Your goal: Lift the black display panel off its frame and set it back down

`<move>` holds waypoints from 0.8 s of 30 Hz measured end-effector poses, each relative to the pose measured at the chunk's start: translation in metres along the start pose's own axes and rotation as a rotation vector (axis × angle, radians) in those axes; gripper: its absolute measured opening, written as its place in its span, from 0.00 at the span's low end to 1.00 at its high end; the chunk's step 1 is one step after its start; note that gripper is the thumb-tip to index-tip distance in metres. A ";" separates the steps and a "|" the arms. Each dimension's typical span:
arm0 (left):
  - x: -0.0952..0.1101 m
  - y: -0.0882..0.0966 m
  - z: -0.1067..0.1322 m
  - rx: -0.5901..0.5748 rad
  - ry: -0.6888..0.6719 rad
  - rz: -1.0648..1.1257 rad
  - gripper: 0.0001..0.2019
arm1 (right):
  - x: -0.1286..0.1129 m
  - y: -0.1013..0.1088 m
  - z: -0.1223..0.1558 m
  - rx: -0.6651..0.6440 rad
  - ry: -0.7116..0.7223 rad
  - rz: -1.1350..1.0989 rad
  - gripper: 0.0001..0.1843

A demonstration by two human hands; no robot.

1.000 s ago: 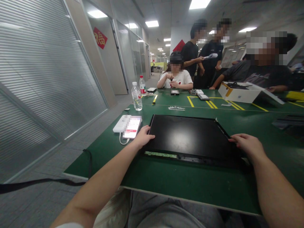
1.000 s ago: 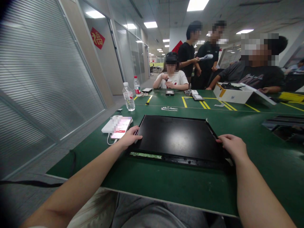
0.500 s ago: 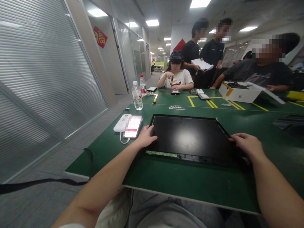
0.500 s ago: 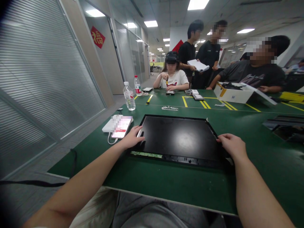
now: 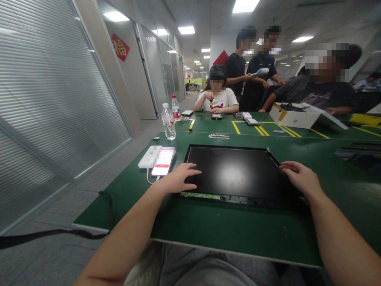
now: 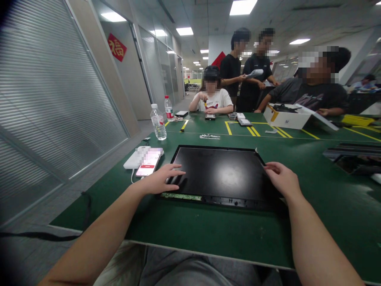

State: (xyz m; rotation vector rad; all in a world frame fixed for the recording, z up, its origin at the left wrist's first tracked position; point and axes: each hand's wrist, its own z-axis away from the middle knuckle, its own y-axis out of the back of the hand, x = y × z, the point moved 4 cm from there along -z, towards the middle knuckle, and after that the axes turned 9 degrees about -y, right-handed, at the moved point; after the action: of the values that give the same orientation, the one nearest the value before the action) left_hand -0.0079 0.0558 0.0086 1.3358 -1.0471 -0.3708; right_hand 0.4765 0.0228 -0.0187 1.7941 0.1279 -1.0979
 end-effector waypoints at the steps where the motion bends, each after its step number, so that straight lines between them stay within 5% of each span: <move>1: 0.000 0.001 0.001 -0.008 -0.018 0.005 0.29 | -0.001 -0.003 0.001 -0.023 0.048 -0.026 0.22; 13: 0.006 0.008 -0.003 -0.062 -0.066 0.070 0.32 | -0.001 -0.022 0.000 -0.188 0.255 0.163 0.25; 24: 0.012 0.007 -0.001 -0.063 -0.080 0.119 0.27 | -0.006 -0.019 0.004 -0.219 0.124 0.159 0.18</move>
State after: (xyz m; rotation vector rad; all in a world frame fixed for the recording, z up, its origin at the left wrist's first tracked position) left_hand -0.0030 0.0496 0.0203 1.2046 -1.1666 -0.3680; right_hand 0.4601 0.0318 -0.0275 1.6445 0.1707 -0.8268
